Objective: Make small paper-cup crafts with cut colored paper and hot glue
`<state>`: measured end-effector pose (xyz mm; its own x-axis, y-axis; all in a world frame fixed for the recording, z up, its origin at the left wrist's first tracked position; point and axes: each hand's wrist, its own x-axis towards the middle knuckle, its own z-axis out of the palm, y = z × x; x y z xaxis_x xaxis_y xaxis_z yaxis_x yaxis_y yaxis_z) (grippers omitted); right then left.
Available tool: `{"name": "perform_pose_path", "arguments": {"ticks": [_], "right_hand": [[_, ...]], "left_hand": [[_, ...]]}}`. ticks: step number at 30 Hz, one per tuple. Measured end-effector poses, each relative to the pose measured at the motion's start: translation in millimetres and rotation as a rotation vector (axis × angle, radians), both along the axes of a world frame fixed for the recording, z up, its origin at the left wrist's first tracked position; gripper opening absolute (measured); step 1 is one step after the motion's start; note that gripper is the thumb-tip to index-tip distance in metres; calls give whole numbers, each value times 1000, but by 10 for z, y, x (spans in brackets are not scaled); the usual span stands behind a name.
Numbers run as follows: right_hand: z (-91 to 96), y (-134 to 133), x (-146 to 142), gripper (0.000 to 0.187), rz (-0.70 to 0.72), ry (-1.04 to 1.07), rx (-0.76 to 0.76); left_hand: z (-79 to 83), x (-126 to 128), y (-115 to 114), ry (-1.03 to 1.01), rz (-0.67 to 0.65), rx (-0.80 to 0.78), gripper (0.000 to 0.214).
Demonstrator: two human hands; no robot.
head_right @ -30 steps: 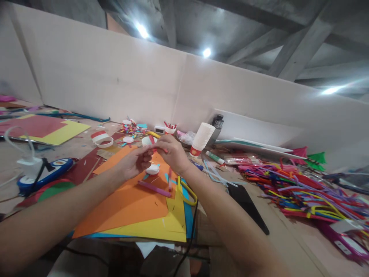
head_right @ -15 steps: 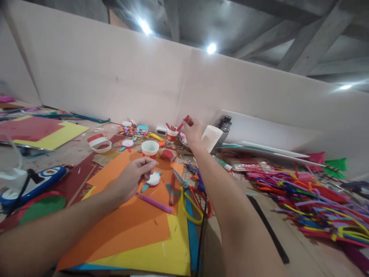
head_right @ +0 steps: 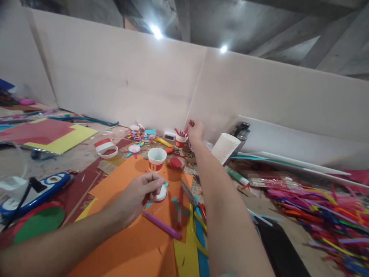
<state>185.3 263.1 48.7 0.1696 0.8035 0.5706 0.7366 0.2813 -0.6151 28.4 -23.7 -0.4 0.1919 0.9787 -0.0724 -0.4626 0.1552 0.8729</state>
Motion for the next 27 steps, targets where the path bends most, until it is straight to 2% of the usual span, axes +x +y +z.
{"name": "perform_pose_path", "arguments": {"ticks": [4,8,10,14,17,19,21,24,27], "right_hand": [[-98,37,-27,10,-4,-59,-121],[-95,17,-52,2,10,-136,-234],[-50,-16,-50,8,18,-167,-262],[57,-171,22,35,19,-184,-223],[68,-372,128,37,5,-310,-173],[22,-530,205,34,54,-565,-210],[-60,-686,268,27,149,-729,-276],[-222,-883,310,23,286,-855,-335],[-379,-1016,299,20,362,-912,-356]], "left_hand": [[-5,11,1,22,-22,6,32],[-15,0,20,22,-13,8,32],[-11,-10,20,13,-8,7,32],[19,-24,10,-14,14,8,31],[37,-29,14,-26,35,14,30],[37,-34,24,-27,45,18,30],[31,-42,36,-24,57,25,30],[25,-62,54,-15,79,43,29],[34,-87,73,-15,101,69,27]]}}
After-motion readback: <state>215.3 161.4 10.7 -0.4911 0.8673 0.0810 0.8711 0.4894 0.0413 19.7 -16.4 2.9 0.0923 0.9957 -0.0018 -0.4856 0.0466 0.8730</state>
